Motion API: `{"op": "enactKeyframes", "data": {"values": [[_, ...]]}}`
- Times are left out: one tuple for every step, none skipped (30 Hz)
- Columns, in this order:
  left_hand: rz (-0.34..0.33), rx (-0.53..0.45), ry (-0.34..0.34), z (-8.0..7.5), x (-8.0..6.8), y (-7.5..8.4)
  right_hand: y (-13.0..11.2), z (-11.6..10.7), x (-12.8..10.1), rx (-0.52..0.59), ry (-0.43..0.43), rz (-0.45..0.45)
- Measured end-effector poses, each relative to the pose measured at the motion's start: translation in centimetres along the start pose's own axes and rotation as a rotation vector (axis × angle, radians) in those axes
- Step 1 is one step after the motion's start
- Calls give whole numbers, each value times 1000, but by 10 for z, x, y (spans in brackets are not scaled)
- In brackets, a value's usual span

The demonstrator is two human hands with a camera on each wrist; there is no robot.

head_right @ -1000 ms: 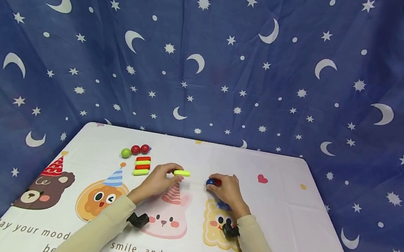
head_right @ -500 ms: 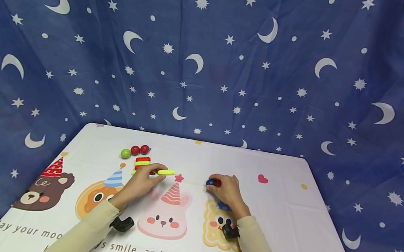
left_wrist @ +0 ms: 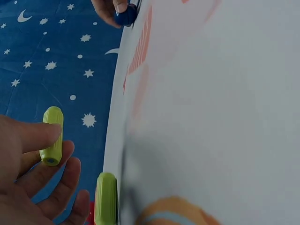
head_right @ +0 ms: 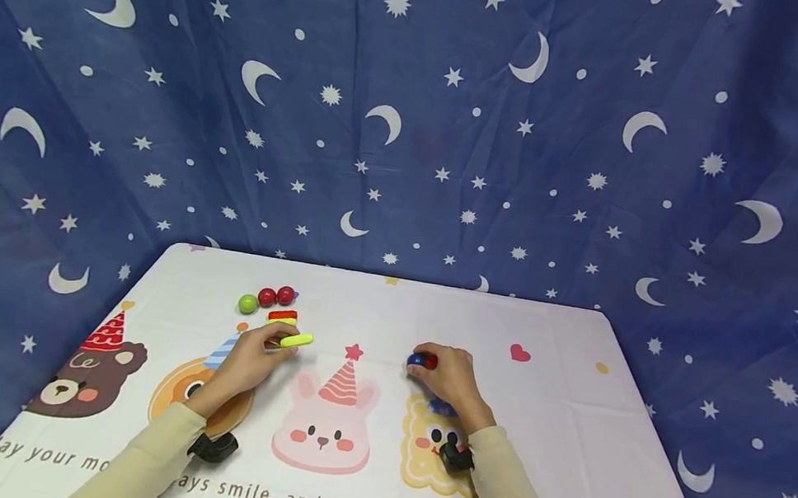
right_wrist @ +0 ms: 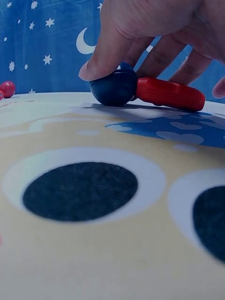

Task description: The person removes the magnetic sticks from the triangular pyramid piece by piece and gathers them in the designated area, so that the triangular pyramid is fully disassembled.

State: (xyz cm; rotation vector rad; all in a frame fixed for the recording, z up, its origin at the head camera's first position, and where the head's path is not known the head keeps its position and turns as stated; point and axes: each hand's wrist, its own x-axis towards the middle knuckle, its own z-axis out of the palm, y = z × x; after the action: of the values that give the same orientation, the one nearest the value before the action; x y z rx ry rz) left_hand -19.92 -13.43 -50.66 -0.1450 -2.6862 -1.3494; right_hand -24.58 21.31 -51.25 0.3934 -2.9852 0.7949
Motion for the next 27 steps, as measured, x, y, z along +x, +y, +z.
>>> {"op": "enactKeyframes", "data": {"values": [[-9, 5, -4, -2, 0, -1, 0, 0, 0, 1, 0, -2], [-11, 12, -4, -3, -1, -2, 0, 0, 1, 1, 0, -2], [-9, 24, -3, -5, -1, -4, 1, -1, 1, 0, 2, -7], [-7, 35, 0, -6, 0, -6, 1, -1, 2, -4, 5, -13], [-3, 47, 2, -8, 0, -8, 1, -1, 2, -7, 6, -17], [2, 61, 4, -9, 0, -9, 1, -1, 2, -9, 7, -21], [5, 80, 7, -10, 0, -11, 1, -2, 2, -10, 9, -25], [8, 97, 11, -10, -1, -13, 0, -2, 2, -10, 8, -25], [6, 113, 12, -11, -1, -15, 0, -1, 2, -10, 6, -26], [2, 124, 11, -12, -1, -17, 0, -1, 1, -8, 4, -22], [0, 134, 8, -12, -2, -18, 0, -1, 1, -4, 2, -18], [-8, 141, 4, -13, -2, -18, 0, -1, 0, -1, -1, -15], [-14, 147, 0, -13, -2, -19, 0, -1, 0, -2, -2, -13], [-22, 152, -5, -14, -3, -20, 0, -1, 0, -1, -4, -11], [-25, 159, -11, -14, -3, -21, 0, -1, 0, -2, -6, -11], [-26, 166, -14, -14, -3, -22, 0, -1, 0, -2, -7, -12], [-26, 174, -16, -14, -3, -23, 0, -2, -1, -1, -8, -12], [-28, 178, -18, -14, -2, -24, 0, -2, -1, -3, -9, -14], [-28, 181, -19, -14, -2, -25, 0, -2, -1, -3, -9, -12], [-29, 184, -18, -14, -2, -26, 0, -3, -1, 0, -9, -11], [-31, 190, -16, -14, -1, -27, 0, -3, -1, 2, -11, -10], [-37, 193, -14, -14, -1, -27, 0, -3, -1, 5, -12, -8], [-46, 195, -13, -15, -1, -28, 0, -3, -1, 6, -13, -7], [-55, 196, -15, -15, -1, -28, 0, -3, -1, 4, -15, -7], [-62, 201, -16, -16, -1, -29, 0, -3, -2, 4, -19, -6], [-68, 208, -16, -16, -1, -29, 0, -3, -2, 3, -22, -9], [-71, 211, -16, -17, -1, -29, 1, -3, -2, -2, -25, -12]]}}
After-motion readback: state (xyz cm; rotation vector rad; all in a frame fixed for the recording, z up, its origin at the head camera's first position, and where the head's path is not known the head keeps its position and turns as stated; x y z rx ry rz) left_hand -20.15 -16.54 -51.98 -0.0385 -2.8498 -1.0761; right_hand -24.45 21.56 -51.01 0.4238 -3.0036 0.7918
